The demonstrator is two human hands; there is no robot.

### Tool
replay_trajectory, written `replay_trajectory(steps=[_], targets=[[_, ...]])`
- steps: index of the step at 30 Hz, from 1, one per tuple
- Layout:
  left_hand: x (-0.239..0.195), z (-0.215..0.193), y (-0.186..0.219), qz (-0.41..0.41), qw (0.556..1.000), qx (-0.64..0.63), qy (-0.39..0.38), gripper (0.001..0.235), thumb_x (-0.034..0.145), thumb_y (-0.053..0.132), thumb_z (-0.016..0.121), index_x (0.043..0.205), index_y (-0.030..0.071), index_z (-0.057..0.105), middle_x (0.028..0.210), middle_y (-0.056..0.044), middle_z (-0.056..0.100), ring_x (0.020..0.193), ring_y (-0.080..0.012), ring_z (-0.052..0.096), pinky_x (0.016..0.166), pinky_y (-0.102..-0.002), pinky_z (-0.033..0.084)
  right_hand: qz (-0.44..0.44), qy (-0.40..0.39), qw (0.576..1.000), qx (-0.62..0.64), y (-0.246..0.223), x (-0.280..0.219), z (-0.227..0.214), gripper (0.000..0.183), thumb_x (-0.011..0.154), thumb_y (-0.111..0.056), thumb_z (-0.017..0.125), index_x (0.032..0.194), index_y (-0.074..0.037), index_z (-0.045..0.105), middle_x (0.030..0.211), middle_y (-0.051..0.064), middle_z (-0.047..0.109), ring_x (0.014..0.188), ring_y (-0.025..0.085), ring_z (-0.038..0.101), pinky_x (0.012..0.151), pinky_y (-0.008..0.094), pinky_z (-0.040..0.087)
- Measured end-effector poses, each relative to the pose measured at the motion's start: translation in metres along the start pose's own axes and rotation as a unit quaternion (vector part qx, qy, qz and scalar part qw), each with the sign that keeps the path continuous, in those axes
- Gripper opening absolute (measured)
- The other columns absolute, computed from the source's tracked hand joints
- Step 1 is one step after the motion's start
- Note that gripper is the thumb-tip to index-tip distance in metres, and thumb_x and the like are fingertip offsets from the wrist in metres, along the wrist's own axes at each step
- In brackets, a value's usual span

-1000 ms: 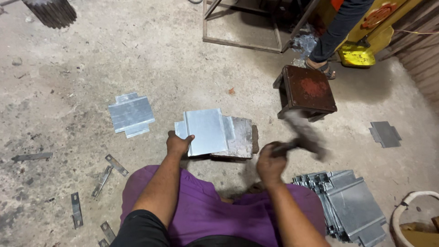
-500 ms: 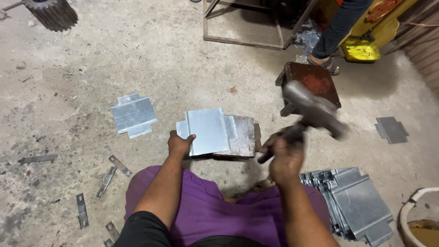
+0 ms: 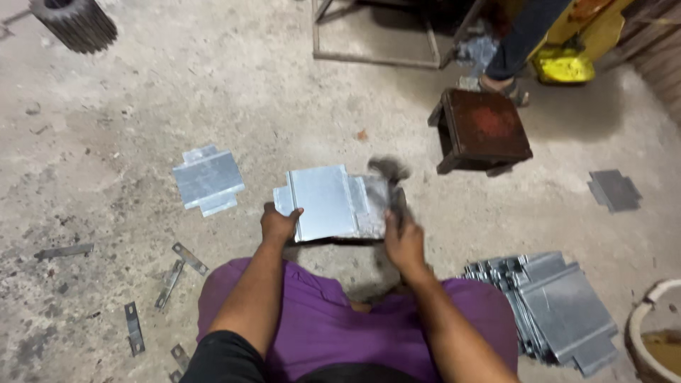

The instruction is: The person uses a hammer to flatten and shape various metal sheets against a metal block on the floor.

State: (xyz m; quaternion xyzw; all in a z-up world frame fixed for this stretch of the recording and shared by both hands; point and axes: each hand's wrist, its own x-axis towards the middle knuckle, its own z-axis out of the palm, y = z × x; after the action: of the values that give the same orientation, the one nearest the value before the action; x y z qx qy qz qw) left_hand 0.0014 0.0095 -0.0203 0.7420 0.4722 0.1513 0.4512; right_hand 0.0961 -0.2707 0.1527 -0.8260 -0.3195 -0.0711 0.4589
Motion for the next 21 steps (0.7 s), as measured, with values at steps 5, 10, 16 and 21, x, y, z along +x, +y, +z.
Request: replay_trajectory(steps=[5,10,16,21], targets=[[-0.009,-0.004,0.006,-0.028,0.998,-0.048,-0.002,0.079,0.073,0.038,0.090,0.125,-0.008,0.051,0.113,-0.028,0.071,0.105,-0.0390,0.072,0.091,-0.043,0.058,-0.042,0.067,0.993,0.091,0.006,0.005,-0.025,0.026,0.111,-0.021,0.048,0.092,-0.006,0.058,0.065,0.006,0.057,0.056,0.016,0.055,0.054,0.033,0.044],[-0.004,-0.002,0.004,-0.006,0.999,-0.030,0.014,0.079,0.074,0.038,0.091,0.124,-0.008,0.051,0.113,-0.028,0.071,0.106,-0.0399,0.070,0.090,-0.043,0.057,0.022,-0.002,0.999,0.047,0.082,-0.044,0.030,0.028,0.110,-0.023,0.052,0.096,0.002,0.056,0.065,0.014,0.057,0.050,0.026,0.057,0.050,0.040,0.041],[-0.005,-0.003,0.004,-0.023,0.998,-0.045,0.022,0.076,0.074,0.037,0.090,0.122,-0.007,0.052,0.110,-0.028,0.072,0.103,-0.0393,0.072,0.090,-0.043,0.058,0.164,-0.153,0.971,-0.082,0.020,-0.024,0.009,0.039,0.101,-0.029,0.058,0.128,-0.001,0.056,0.063,0.019,0.066,0.053,0.033,0.066,0.053,0.045,0.051],[-0.004,-0.002,-0.001,-0.014,0.999,-0.037,0.031,0.077,0.074,0.037,0.090,0.123,-0.008,0.051,0.111,-0.028,0.071,0.105,-0.0405,0.071,0.090,-0.043,0.057,0.049,0.000,0.998,0.032,-0.025,-0.002,-0.032,0.028,0.107,-0.026,0.053,0.113,-0.001,0.064,0.068,0.016,0.067,0.060,0.032,0.067,0.058,0.042,0.053]])
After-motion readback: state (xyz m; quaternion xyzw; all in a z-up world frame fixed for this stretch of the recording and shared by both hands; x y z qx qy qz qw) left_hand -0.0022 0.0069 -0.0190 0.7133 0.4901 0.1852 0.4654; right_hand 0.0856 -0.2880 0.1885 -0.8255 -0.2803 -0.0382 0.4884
